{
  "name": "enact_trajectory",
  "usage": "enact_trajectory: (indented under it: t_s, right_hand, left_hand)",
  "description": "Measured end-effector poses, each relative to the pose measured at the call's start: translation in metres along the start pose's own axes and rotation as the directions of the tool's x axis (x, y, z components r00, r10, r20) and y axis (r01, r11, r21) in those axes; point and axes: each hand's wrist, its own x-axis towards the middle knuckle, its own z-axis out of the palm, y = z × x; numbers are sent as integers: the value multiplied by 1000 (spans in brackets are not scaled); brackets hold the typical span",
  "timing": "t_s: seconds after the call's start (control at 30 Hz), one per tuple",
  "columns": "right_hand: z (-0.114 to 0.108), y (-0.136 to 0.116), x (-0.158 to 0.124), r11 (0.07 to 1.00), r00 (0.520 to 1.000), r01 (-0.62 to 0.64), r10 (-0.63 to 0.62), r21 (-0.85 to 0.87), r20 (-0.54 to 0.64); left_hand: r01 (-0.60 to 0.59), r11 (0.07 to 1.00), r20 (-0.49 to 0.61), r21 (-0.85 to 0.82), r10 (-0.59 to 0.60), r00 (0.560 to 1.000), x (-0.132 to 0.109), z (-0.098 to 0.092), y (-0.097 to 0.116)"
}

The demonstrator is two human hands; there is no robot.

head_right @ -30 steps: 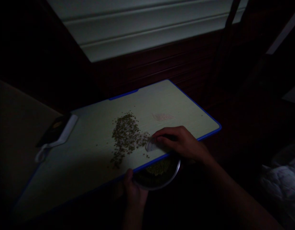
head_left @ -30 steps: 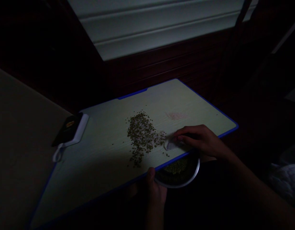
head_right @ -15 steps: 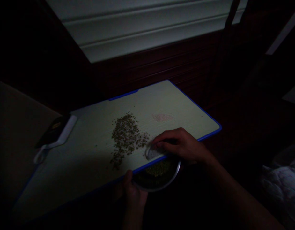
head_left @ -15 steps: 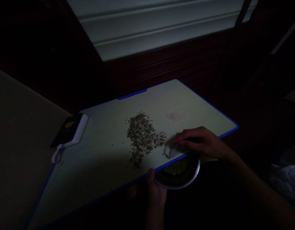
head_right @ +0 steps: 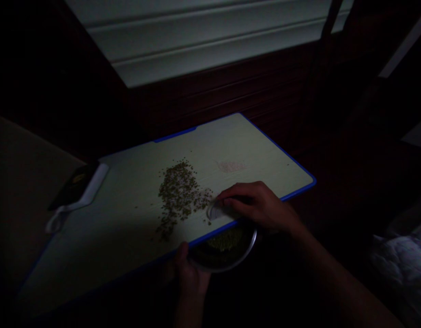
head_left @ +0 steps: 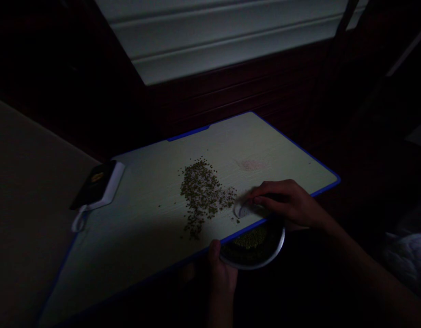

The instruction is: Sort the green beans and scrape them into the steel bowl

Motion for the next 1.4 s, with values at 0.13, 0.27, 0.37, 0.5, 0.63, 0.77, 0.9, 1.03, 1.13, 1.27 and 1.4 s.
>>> enact_trajectory:
  t_s: [0.13,0.27,0.37,0.5,0.63,0.77,0.9,1.03,1.13,1.27,1.4]
  right_hand:
    - [0,0,0,999,999,24,-22,-41,32]
    - [0,0,1,998,997,50,-47,-50,53]
    - [-1,0,0,998,996,60,-60,4,73]
    - [-1,1,-1,995,996,60,-65,77,64]
    - [-2,1,-1,997,996,63,-65,40,65]
    - [-2,0,0,995,991,93,-95,28,89]
    - [-1,-2,1,993,988,91,-99,70,118]
    - [-1,-4,1,990,986,83,-98,112,135]
    - [-2,-4,0,992,990,75,-86,104,108]
    - [-2,-1,0,993,991,100,-106,61,87]
    - [0,0,-1,977,968,210,-213,36,130]
  left_hand:
    - [30,1000,-24,-3,-30,999,-2,2,0]
    - [31,999,-37,19,-31,999,-4,5,1]
    - [45,999,-34,25,-44,998,-4,6,3]
    - [66,998,-35,22,-65,997,-2,5,3]
    - [63,997,-40,34,-62,997,-2,5,2]
    - [76,996,-36,36,-75,997,-4,7,3]
    - [76,997,-55,22,-75,996,-5,9,4]
    - [130,991,-86,36,-127,988,-3,7,2]
    - [118,993,-69,29,-116,991,-2,5,1]
    - [79,997,-22,-6,-79,997,-2,5,0]
    - [116,993,1,-16,-116,993,-3,5,0]
